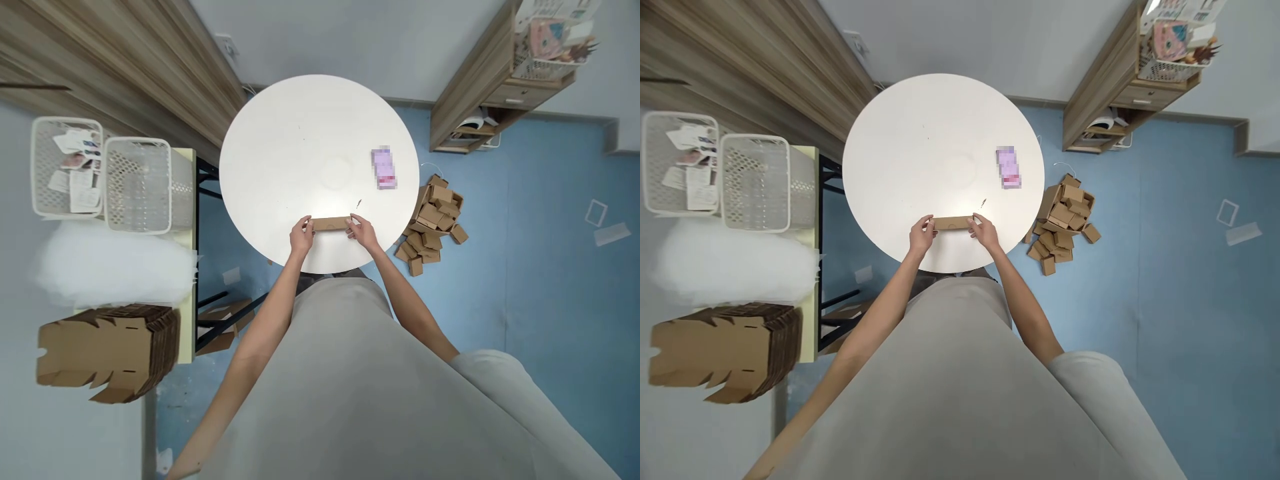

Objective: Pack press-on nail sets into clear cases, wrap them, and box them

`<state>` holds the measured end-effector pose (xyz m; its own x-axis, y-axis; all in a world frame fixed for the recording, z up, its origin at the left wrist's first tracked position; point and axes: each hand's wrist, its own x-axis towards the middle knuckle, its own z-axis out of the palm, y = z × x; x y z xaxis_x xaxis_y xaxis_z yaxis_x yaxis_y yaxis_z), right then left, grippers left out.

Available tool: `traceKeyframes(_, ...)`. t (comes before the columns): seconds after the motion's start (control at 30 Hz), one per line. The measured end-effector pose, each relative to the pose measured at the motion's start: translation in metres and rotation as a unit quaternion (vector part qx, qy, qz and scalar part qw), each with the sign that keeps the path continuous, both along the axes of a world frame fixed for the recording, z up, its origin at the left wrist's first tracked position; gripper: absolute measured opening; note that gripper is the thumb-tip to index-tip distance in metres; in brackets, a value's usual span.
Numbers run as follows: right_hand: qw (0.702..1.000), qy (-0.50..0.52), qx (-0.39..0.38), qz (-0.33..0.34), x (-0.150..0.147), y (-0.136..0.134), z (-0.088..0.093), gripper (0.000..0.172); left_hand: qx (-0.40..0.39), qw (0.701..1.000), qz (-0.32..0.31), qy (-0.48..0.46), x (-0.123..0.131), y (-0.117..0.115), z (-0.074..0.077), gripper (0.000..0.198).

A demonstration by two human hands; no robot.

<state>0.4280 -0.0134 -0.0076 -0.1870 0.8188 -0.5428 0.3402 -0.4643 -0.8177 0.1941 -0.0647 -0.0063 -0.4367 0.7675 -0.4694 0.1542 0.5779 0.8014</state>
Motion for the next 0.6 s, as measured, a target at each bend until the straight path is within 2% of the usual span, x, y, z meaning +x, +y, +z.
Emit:
traceKeyframes(0.17,1.0,-0.007,0.026,0.002,0.015,-0.026,0.014,0.064,0.017,0.998,0.047,-0.049,0.024,-0.028,0.016,0.031)
traceKeyframes(0.33,0.999,0.009,0.02,-0.028,0.046,-0.087,0.028,0.065,-0.008,0.988,0.078,-0.136,0.05,-0.078,0.025,0.02)
traceKeyframes(0.47,0.995,0.055,-0.019,-0.083,0.074,-0.139,0.034,0.072,0.009,0.983,0.074,-0.167,0.08,-0.122,0.022,0.025)
traceKeyframes(0.6,0.988,0.074,-0.016,-0.138,0.11,-0.187,0.038,0.074,0.01,0.974,0.087,-0.208,0.128,-0.157,0.014,0.036)
